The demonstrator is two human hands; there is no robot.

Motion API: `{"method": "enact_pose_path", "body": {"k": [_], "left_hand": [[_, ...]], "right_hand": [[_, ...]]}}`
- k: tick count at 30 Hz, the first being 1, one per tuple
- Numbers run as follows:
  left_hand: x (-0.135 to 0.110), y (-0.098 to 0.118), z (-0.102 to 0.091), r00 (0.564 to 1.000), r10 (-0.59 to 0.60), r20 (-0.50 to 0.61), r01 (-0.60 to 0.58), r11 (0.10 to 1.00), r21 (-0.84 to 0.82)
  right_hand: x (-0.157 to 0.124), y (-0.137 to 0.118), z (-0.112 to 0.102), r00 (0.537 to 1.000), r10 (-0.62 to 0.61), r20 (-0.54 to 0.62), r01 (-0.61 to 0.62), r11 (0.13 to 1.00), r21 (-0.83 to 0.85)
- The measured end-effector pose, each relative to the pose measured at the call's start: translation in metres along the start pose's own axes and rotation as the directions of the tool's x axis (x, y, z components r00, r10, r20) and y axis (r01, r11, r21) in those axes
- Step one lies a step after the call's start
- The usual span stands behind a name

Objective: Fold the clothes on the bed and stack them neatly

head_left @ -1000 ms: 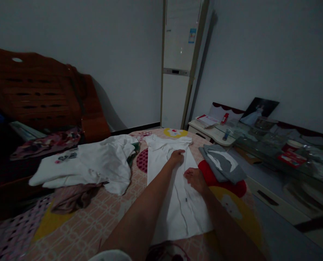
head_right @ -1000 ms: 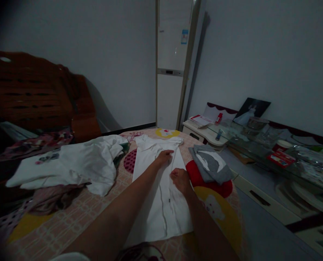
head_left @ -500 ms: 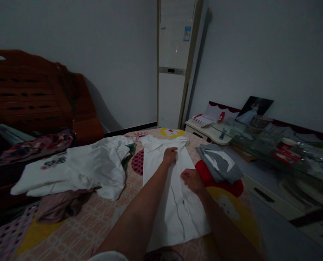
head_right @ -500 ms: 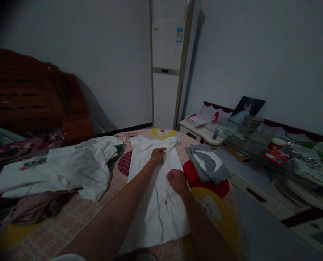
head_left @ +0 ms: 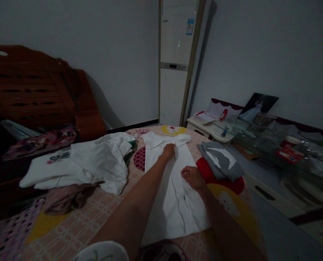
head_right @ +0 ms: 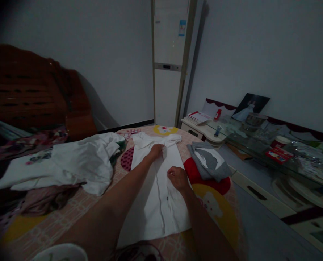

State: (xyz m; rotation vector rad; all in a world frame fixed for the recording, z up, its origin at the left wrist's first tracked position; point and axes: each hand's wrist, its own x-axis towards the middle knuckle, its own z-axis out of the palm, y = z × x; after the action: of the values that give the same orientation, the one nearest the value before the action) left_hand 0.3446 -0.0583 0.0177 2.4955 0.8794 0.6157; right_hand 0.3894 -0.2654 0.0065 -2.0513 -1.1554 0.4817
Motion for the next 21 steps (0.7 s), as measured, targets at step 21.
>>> {"method": "enact_pose_path", "body": {"k": [21], "left_hand": [[-0.018,-0.02,-0.015,0.985,-0.172,-0.034,0.175,0.957,0.231]], "right_hand": [[0.0,0.004,0.0,0.997,-0.078,-0.005,0.077,0.995,-0.058]]}}
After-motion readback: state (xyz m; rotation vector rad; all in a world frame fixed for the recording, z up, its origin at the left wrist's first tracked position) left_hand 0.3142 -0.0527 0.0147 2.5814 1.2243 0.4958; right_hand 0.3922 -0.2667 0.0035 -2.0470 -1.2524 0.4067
